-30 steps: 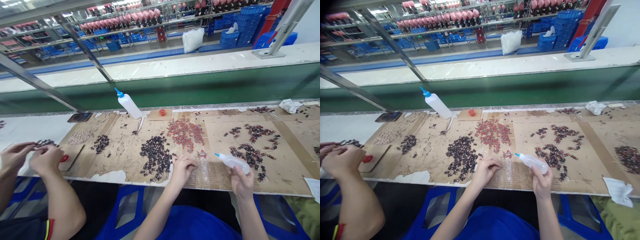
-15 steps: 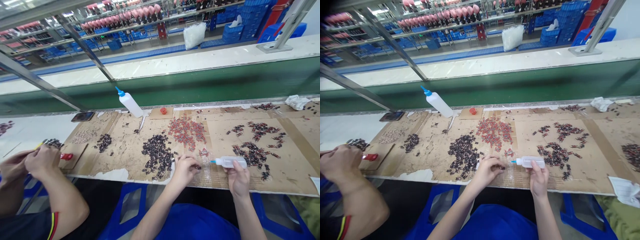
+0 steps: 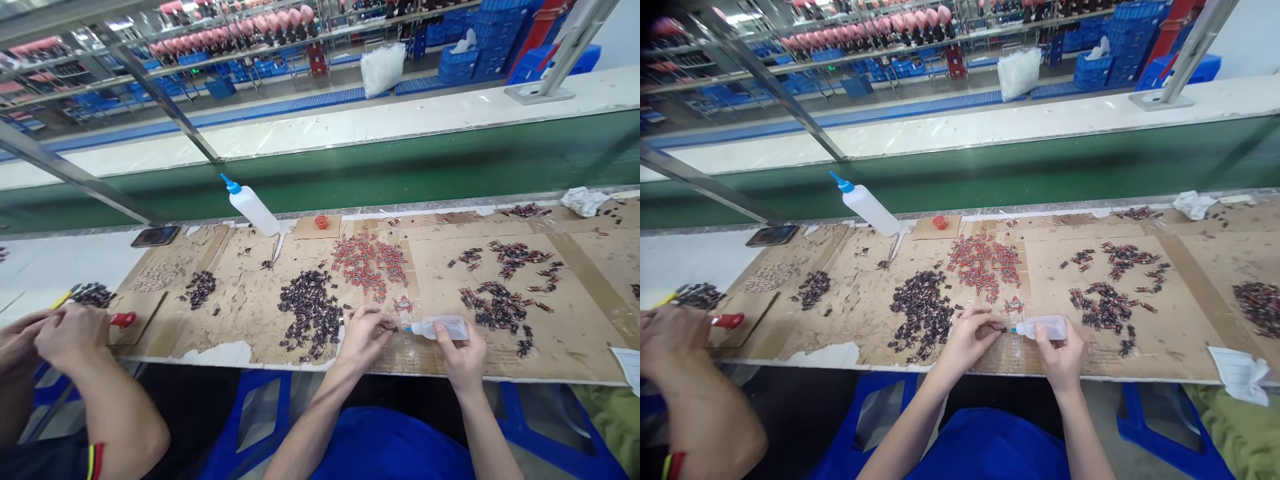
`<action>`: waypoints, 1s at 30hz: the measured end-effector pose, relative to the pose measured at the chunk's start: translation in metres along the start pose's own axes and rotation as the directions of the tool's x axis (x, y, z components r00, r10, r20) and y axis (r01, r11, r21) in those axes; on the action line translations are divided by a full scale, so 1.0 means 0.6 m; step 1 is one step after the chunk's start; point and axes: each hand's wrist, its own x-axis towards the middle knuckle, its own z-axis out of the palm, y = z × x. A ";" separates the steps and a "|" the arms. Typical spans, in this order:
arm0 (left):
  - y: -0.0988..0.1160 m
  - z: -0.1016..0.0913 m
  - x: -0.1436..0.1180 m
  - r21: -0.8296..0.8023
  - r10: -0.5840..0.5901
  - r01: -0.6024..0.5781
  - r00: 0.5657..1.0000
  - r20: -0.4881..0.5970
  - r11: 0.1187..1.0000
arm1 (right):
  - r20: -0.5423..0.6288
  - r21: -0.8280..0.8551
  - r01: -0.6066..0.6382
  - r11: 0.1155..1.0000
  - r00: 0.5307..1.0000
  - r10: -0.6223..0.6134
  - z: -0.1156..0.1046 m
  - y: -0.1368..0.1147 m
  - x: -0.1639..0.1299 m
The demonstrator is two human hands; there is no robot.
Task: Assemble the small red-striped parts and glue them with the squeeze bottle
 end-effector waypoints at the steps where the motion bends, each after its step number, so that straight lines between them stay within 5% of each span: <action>1: 0.000 0.002 0.000 0.005 0.002 -0.002 1.000 -0.006 1.000 | 0.016 -0.026 0.010 1.000 1.000 -0.010 0.002 0.001 -0.001; 10: 0.004 0.004 -0.001 0.021 0.001 0.000 0.999 -0.039 1.000 | 0.104 -0.184 0.064 0.981 0.994 -0.045 0.002 0.013 0.003; 24: 0.009 0.001 -0.001 0.012 -0.043 0.044 0.999 -0.030 0.999 | 0.016 -0.115 -0.011 0.993 1.000 0.013 0.005 -0.003 0.001; 30: 0.008 0.001 -0.001 0.009 -0.027 0.027 0.999 -0.043 1.000 | 0.085 -0.129 -0.018 0.992 0.996 0.029 0.004 0.007 0.002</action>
